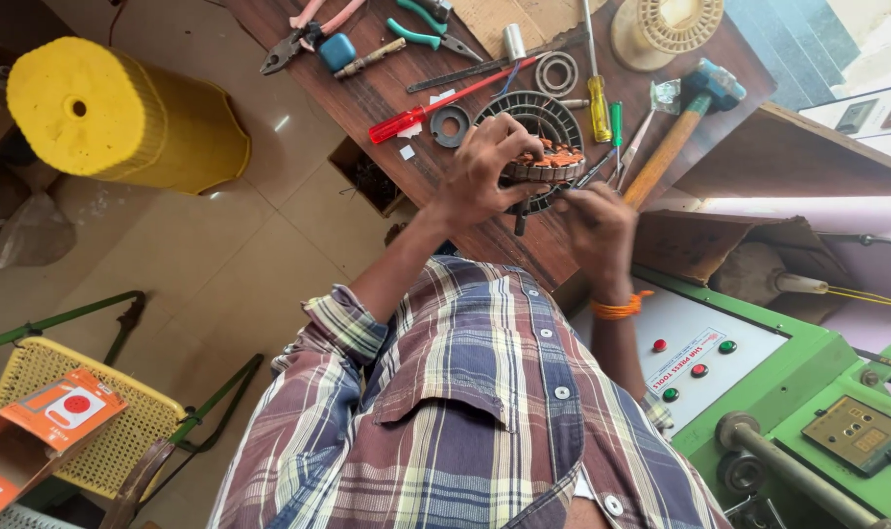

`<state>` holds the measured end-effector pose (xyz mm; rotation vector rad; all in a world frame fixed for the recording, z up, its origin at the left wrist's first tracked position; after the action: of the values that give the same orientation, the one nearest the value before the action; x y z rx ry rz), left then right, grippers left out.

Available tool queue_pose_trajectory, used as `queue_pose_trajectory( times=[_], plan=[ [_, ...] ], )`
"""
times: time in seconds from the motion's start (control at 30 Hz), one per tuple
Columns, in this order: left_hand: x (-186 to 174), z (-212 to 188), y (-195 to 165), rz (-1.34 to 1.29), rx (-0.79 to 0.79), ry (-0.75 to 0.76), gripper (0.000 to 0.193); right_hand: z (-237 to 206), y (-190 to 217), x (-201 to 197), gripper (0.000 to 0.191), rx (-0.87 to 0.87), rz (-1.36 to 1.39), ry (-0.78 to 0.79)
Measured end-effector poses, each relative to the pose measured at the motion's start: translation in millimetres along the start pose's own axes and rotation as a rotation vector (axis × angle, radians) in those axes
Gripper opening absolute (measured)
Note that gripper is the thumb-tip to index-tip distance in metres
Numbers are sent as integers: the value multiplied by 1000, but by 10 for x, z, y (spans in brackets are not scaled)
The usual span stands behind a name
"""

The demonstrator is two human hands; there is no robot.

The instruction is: The person works on an electric motor armature at a workbench, holding the wound rotor with one hand while using a small screwdriver-like tool and fingers to adjust and reposition the copper windings around the commutator. Near the end they set the armature down and reach toward tools on the bench.

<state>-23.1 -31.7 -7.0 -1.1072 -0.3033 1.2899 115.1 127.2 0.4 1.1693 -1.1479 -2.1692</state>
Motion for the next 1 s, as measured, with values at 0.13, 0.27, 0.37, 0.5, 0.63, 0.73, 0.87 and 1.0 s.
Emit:
queue_pose_trajectory(
  times=[0.13, 0.27, 0.37, 0.5, 0.63, 0.73, 0.87, 1.0],
  plan=[
    [91, -146, 70, -41, 8, -113, 40, 211, 144, -294, 15, -78, -67, -23],
    [176, -187, 163, -28, 49, -133, 43, 511, 212, -207, 10, -118, -78, -10],
    [167, -169, 158, -26, 67, -160, 44, 736, 230, 1, 9, -116, -53, 10],
    [80, -82, 24, 57, 75, -116, 43, 873, 238, 169, 8, -99, -74, -2],
    [122, 73, -91, 28, -235, -86, 47, 829, 185, 158, 9, 36, -35, -30],
    [214, 206, -79, 47, -440, -3, 34, 806, 205, 127, 9, 9, -71, -91],
    [203, 254, 111, -208, -704, 209, 16, 733, 354, 105, 11, -36, -109, -101],
    [63, 264, 260, -733, -562, 357, 12, 474, 569, 68, 12, -80, -78, -29]
  ],
)
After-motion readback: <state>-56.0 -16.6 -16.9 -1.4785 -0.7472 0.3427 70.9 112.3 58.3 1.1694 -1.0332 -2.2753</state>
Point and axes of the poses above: each hand's wrist, its own z-axis towards the middle knuckle, its own x-axis out of the palm, y = z × x, the point moved 3 cm from there along z, towards the middle knuckle, and after that the axes turned 13 degrees about -y, right-handed, at the moved point
